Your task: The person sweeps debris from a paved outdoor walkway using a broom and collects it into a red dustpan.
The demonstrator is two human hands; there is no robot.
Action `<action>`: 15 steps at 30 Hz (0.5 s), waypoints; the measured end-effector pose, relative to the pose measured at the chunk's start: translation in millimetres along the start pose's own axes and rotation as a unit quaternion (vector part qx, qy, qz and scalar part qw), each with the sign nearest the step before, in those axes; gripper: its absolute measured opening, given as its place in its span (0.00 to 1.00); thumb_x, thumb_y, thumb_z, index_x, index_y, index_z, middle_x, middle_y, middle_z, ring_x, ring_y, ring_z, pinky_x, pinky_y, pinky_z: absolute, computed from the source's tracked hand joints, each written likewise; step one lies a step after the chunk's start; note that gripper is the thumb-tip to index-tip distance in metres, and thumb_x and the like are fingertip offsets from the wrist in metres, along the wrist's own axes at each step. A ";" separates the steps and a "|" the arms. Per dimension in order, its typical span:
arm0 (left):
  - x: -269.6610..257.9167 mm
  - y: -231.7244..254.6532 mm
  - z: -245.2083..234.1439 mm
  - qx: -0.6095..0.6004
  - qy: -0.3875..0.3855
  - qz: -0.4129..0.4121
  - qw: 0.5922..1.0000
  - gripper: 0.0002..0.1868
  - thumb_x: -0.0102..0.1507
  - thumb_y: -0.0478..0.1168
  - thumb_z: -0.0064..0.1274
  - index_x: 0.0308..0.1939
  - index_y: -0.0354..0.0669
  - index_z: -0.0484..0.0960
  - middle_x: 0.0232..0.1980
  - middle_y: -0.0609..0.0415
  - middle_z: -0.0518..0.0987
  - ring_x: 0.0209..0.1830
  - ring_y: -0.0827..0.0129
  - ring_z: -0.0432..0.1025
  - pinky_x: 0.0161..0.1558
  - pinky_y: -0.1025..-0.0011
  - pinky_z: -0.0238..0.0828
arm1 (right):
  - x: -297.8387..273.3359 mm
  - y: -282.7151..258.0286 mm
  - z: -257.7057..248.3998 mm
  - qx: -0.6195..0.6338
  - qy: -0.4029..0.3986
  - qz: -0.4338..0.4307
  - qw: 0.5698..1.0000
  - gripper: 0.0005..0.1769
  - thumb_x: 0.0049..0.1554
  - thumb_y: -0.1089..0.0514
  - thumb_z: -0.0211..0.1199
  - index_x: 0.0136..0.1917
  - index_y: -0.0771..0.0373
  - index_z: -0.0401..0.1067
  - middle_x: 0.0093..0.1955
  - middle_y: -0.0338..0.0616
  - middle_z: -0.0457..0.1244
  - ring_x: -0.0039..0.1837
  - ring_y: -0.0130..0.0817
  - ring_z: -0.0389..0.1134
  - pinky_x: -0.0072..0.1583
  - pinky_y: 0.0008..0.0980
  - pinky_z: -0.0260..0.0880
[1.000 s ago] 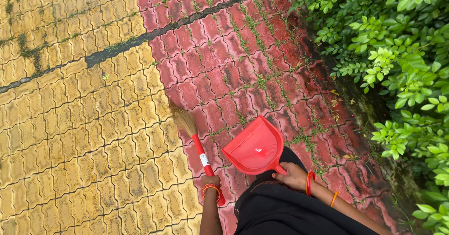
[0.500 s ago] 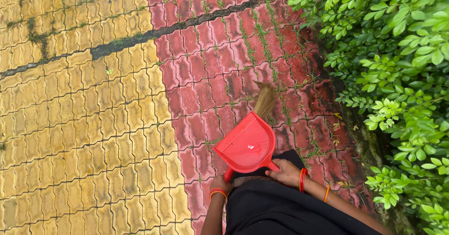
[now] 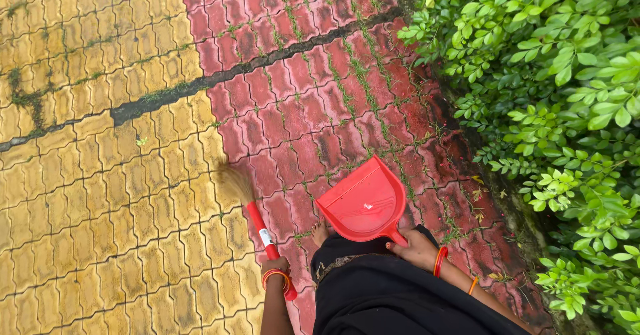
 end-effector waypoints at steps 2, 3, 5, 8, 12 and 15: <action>15.2 30.7 3.8 0.025 -0.019 0.025 0.999 0.15 0.57 0.42 0.55 0.38 0.29 0.82 0.26 0.45 0.81 0.21 0.60 0.77 0.23 0.61 0.75 | 15.1 -16.9 2.4 -0.019 0.019 0.004 1.000 0.23 0.55 0.49 0.68 0.60 0.63 0.75 0.37 0.43 0.70 0.41 0.28 0.70 0.48 0.32 0.70; 18.4 39.3 7.6 0.060 -0.016 0.047 0.997 0.16 0.57 0.43 0.57 0.39 0.30 0.82 0.27 0.45 0.82 0.22 0.60 0.79 0.24 0.62 0.76 | 20.5 -23.4 7.0 -0.029 0.026 0.009 0.999 0.24 0.55 0.49 0.68 0.61 0.62 0.74 0.38 0.44 0.70 0.41 0.29 0.70 0.49 0.32 0.70; 23.4 52.5 16.0 0.142 -0.030 0.098 0.985 0.19 0.56 0.46 0.60 0.42 0.32 0.82 0.33 0.43 0.84 0.29 0.58 0.80 0.31 0.61 0.77 | 36.7 -39.4 16.0 -0.023 0.021 -0.003 1.000 0.24 0.55 0.49 0.67 0.60 0.63 0.75 0.40 0.43 0.72 0.43 0.28 0.72 0.50 0.32 0.71; 27.5 73.8 32.4 0.272 -0.079 0.187 0.941 0.26 0.52 0.48 0.66 0.49 0.37 0.81 0.47 0.40 0.84 0.48 0.52 0.81 0.48 0.57 0.78 | 57.8 -65.2 33.4 -0.009 0.023 -0.037 0.999 0.24 0.54 0.49 0.68 0.59 0.65 0.75 0.43 0.44 0.72 0.45 0.28 0.72 0.52 0.33 0.72; 41.9 113.9 39.0 0.369 -0.129 0.266 0.881 0.26 0.53 0.48 0.64 0.50 0.36 0.82 0.49 0.38 0.83 0.51 0.50 0.79 0.51 0.57 0.77 | 82.6 -95.9 59.4 -0.033 0.023 -0.013 0.999 0.23 0.54 0.48 0.69 0.57 0.66 0.76 0.42 0.44 0.72 0.44 0.29 0.72 0.51 0.33 0.71; 56.8 131.9 25.4 0.380 -0.137 0.285 0.869 0.26 0.54 0.48 0.63 0.51 0.36 0.83 0.51 0.37 0.82 0.53 0.48 0.78 0.54 0.56 0.76 | 93.9 -117.2 76.6 -0.068 0.012 -0.014 0.998 0.22 0.54 0.49 0.68 0.56 0.65 0.77 0.36 0.47 0.70 0.40 0.32 0.68 0.48 0.35 0.70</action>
Point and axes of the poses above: each hand's wrist, its own x-axis towards the middle knuckle, its own z-axis out of the palm, y = z × x, the point moved 6 cm from there along x, towards the middle knuckle
